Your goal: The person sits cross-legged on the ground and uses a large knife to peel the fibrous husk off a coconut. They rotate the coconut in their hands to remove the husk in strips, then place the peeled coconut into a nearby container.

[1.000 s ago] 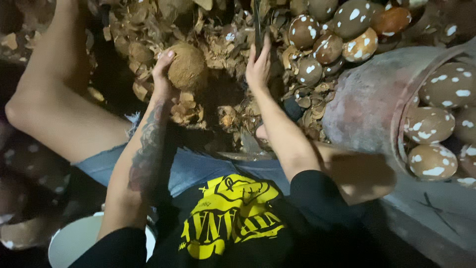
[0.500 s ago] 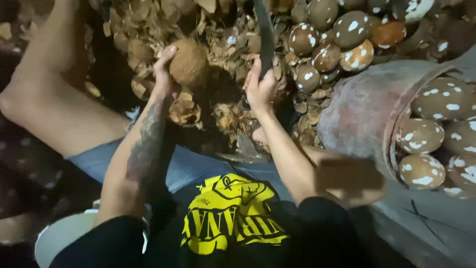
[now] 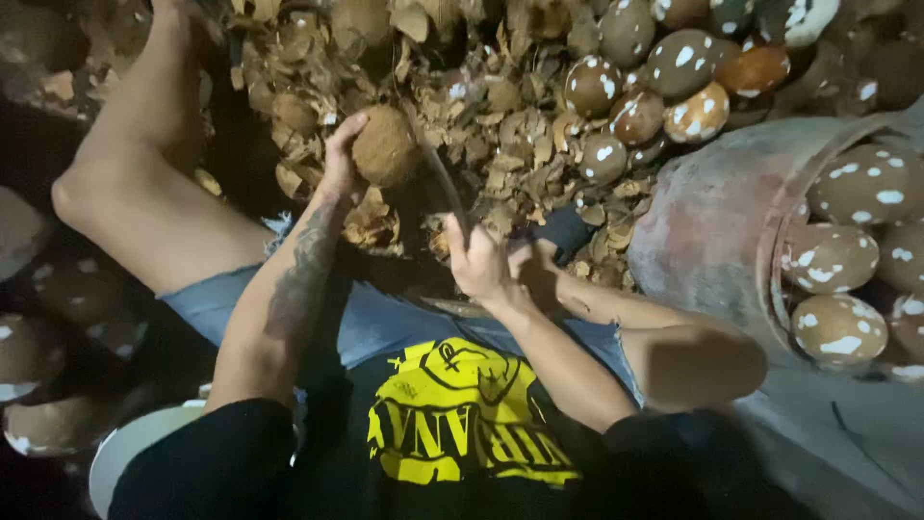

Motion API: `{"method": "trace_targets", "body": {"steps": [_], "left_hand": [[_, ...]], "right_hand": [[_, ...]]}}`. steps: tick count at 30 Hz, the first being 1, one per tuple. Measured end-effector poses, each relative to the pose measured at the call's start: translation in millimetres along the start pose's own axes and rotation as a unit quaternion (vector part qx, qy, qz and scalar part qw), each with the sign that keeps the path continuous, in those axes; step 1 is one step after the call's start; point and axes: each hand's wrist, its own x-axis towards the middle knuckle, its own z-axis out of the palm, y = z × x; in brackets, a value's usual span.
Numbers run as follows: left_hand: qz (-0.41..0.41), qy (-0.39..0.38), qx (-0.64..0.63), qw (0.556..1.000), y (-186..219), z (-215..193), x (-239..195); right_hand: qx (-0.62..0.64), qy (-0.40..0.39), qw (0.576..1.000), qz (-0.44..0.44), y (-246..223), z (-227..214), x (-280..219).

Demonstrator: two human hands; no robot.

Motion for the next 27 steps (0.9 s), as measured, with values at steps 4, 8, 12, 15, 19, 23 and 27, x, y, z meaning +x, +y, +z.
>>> {"method": "trace_targets", "body": {"steps": [4,8,12,15,19,23,27], "left_hand": [[-0.032,-0.001,-0.032,0.999,1,-1,-1],[-0.039,0.006,-0.048,0.998,3,6,-7],[-0.048,-0.002,-0.038,0.998,-1,3,-9],[-0.064,-0.032,-0.021,0.997,9,-1,-6],[-0.014,-0.067,-0.038,0.997,17,2,-7],[-0.055,-0.022,-0.058,0.997,19,2,-13],[-0.037,-0.090,0.009,0.995,16,1,-10]], "right_hand": [[0.047,0.124,0.977,-0.168,2,-9,-13],[0.039,-0.034,0.994,-0.099,27,19,-7],[-0.054,-0.048,0.996,0.043,25,16,-7],[-0.060,-0.024,0.997,-0.036,12,-1,-4],[0.059,0.063,0.962,-0.260,-6,-19,-8],[0.517,-0.286,0.803,0.077,39,5,-4],[-0.057,-0.126,0.990,0.000,30,15,12]]}}
